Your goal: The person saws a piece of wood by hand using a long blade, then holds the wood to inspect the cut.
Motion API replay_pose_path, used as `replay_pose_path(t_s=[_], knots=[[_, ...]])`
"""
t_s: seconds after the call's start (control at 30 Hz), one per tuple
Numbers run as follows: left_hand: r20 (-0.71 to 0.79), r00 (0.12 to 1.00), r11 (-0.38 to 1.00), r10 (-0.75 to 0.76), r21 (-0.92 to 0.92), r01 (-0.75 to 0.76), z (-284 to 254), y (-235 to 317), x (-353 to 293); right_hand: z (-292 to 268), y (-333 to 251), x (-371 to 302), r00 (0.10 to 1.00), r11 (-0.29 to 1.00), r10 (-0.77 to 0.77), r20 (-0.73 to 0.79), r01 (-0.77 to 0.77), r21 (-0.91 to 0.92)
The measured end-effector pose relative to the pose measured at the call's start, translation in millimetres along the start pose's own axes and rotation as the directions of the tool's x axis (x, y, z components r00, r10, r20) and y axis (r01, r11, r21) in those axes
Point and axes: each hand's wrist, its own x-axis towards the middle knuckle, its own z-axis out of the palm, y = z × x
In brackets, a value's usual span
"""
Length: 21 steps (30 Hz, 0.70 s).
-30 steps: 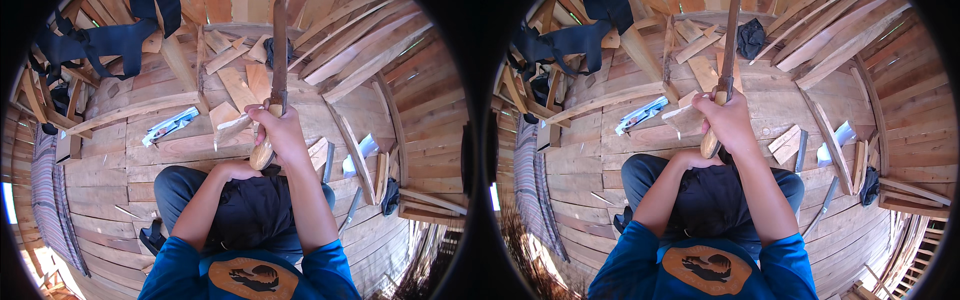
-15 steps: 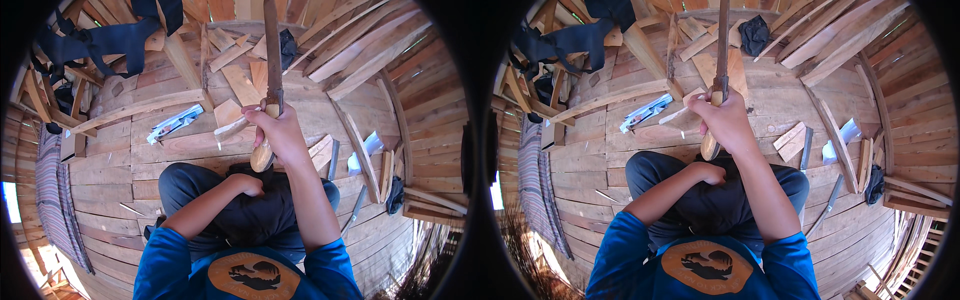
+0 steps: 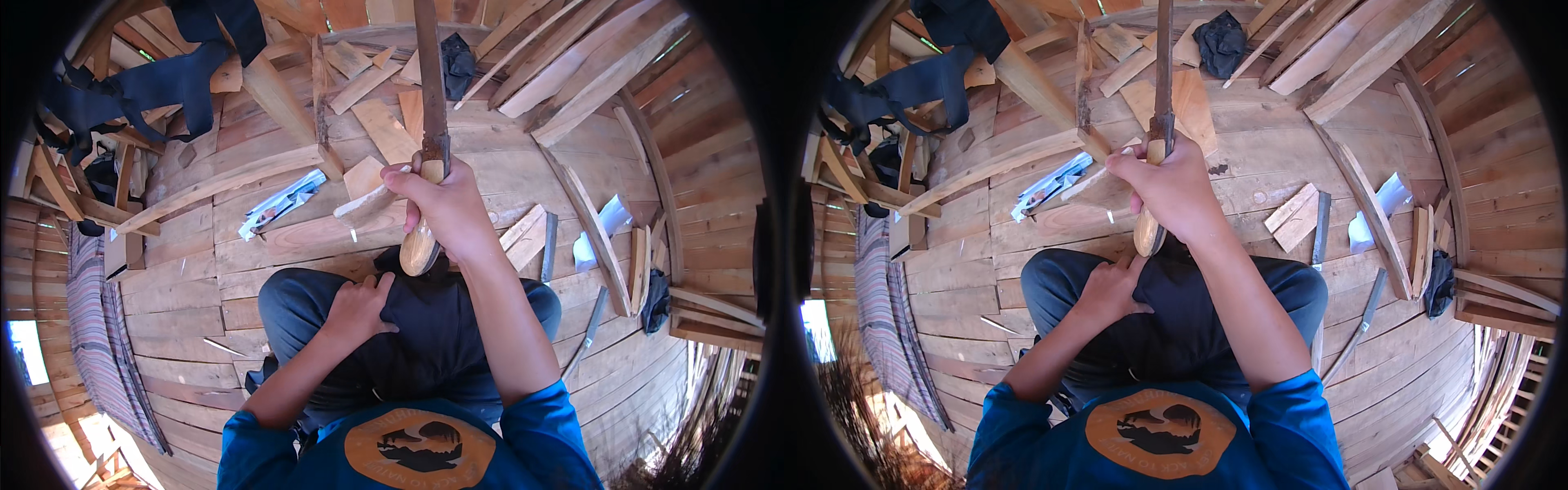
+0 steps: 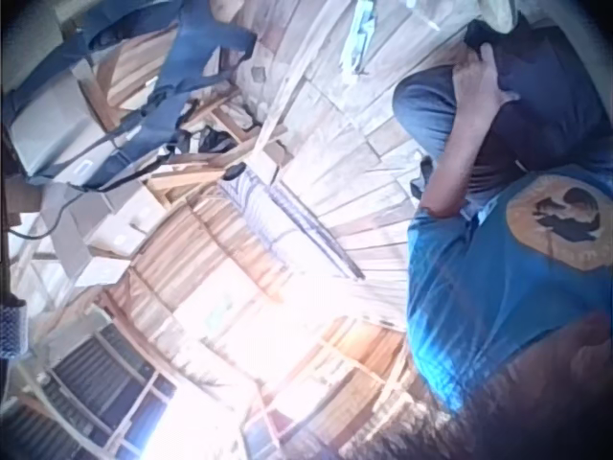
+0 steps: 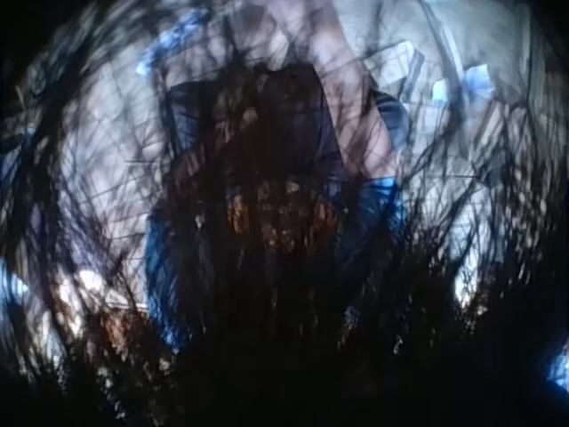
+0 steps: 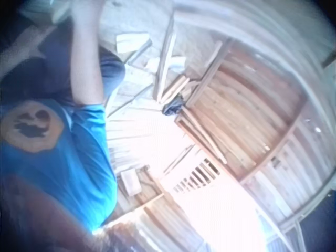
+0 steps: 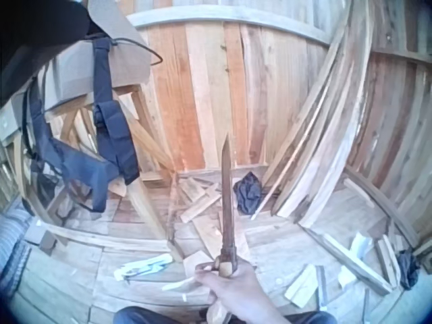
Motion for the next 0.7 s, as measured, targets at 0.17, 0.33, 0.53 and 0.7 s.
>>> replay_pose_path(t_s=[0.17, 0.33, 0.53, 0.7], knots=[[0.029, 0.997, 0.997, 0.070, -0.026, -0.070, 4.2, -24.6, 23.4, -2.3, 0.0, -0.5, 0.998, 1.000, -0.016, 0.053, 0.016, 0.007], [0.031, 0.999, 0.996, 0.028, -0.083, -0.025, -4.4, -37.1, 46.0, -3.3, 3.1, 0.0, 0.999, 0.996, -0.020, 0.033, 0.017, 0.089], [-0.185, 0.983, 0.995, 0.005, -0.093, -0.023, -35.7, -15.4, 12.4, -7.8, 6.5, 2.2, 0.999, 0.992, -0.023, 0.030, 0.019, 0.121], [-0.175, 0.979, 0.873, 0.102, -0.457, -0.172, -115.0, 36.8, -70.0, -14.1, 5.2, 4.0, 0.999, 0.990, -0.023, 0.030, 0.019, 0.139]])
